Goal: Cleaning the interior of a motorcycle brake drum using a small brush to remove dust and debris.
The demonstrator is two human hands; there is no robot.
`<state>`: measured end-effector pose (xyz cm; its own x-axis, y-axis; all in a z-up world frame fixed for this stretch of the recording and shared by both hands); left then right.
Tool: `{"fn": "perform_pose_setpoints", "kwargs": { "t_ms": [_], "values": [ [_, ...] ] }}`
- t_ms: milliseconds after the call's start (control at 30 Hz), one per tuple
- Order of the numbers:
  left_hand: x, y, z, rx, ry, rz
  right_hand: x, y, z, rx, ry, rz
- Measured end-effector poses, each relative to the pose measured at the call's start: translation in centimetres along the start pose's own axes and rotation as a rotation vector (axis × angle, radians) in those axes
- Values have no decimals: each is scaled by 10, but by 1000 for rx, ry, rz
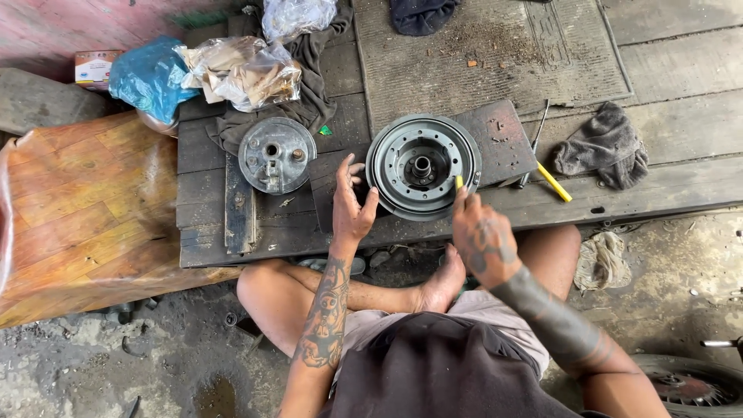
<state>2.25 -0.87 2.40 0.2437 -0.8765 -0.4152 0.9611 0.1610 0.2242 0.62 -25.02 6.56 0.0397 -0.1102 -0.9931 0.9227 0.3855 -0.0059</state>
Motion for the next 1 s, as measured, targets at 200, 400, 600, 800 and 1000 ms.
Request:
{"fn": "perform_pose_setpoints", "kwargs": {
  "t_ms": [200,400,600,800,1000],
  "values": [
    [-2,-2,0,-7,-11,4,-4,-2,-43,-71,104,16],
    [-3,1,1,-22,-37,-14,-14,27,-40,-225,450,-121],
    [-2,-1,2,-11,15,-34,-16,73,-47,-272,438,16],
    [-2,0,3,-29,-32,-47,34,135,-41,-365,533,350],
    [-2,0,3,-27,-22,-59,30,133,-41,-287,389,756]
  ]
}}
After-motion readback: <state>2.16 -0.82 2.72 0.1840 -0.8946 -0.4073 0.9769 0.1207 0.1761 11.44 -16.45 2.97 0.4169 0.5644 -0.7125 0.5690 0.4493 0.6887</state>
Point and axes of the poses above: each hand's wrist, its own y-axis towards the middle knuckle, its own x-axis out of the palm, z = x × y, the point moved 3 cm from there along y, towards the middle knuckle
